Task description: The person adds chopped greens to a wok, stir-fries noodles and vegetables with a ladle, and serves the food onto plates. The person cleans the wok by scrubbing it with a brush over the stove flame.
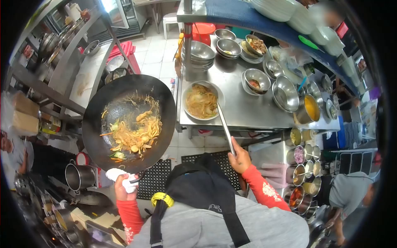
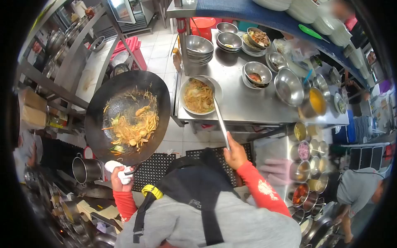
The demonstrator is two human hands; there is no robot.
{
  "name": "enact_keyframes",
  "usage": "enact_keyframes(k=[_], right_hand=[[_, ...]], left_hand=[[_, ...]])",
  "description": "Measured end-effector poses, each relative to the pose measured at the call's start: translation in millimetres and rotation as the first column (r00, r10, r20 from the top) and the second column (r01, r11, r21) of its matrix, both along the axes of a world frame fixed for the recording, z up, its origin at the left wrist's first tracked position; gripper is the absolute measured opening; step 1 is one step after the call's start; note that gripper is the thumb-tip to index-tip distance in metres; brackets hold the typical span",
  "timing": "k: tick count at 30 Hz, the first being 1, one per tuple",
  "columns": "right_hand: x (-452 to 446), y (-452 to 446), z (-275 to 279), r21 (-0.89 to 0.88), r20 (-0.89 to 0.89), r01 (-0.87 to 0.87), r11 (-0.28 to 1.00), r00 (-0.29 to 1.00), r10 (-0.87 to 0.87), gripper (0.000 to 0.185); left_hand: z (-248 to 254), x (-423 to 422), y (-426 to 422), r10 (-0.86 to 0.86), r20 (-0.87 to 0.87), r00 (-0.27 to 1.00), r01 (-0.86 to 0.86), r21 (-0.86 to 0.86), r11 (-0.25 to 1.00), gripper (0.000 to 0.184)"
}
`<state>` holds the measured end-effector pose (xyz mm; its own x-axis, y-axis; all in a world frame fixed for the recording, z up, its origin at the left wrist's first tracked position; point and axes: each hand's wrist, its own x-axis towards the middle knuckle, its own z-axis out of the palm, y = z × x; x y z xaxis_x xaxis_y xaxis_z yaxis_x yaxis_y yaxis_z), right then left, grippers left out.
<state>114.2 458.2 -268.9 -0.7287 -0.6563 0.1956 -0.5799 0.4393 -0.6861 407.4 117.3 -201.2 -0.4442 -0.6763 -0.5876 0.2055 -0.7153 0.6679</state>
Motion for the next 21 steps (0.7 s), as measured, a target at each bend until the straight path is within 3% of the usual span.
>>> enact_keyframes(k=[3, 4, 10, 13, 16, 19, 20, 21], right_hand=[[0.6, 3.4, -13.3, 0.076, -0.052, 0.036, 0.997, 0.998, -0.032, 0.074], [-3.9, -1.8, -15.5, 0.156, 0.003, 0.065, 0.986, 0.998, -0.067, 0.075], [-22.0, 27.7, -50.6, 0.164, 0.058, 0.015, 0.986, 0.998, -0.025, 0.068], [-44.1, 33.8, -54.7, 0.346, -0.128, 0.084, 0.934, 0.991, -0.042, 0.065], [-68.6, 47.9, -46.3, 0.274, -0.242, 0.035, 0.961, 0.97, 0.034, 0.065], [-98.3, 36.7, -18.6, -0.008, -0.19, -0.182, 0.983, 0.966, 0.177, 0.065], [-105.7, 23.5, 3.2, -0.129, -0.252, -0.331, 0.935, 0.922, 0.292, 0.063], [-107.5, 10.5, 27.1, -0.149, -0.039, -0.381, 0.912, 0.924, 0.38, 0.063]], left_hand=[[-4.6, 9.7, 20.1, -0.017, -0.011, 1.0, 0.018, 0.034, 0.999, 0.013], [-4.2, 8.6, 15.8, -0.018, -0.005, 1.0, 0.018, 0.04, 0.999, 0.013], [5.0, 16.4, 70.5, 0.049, 0.036, 0.998, -0.049, -0.015, 0.999, 0.012], [2.0, 2.1, 92.2, 0.084, 0.018, 0.996, -0.083, -0.081, 0.993, 0.011], [0.5, -19.4, 130.4, 0.211, -0.002, 0.978, -0.209, -0.121, 0.97, 0.012], [6.9, -50.5, 147.1, 0.275, -0.035, 0.961, -0.278, -0.125, 0.952, 0.016], [6.5, -58.6, 154.0, 0.298, -0.047, 0.953, -0.302, -0.131, 0.944, 0.016], [8.7, -66.9, 159.9, 0.314, -0.059, 0.948, -0.319, -0.137, 0.938, 0.016]])
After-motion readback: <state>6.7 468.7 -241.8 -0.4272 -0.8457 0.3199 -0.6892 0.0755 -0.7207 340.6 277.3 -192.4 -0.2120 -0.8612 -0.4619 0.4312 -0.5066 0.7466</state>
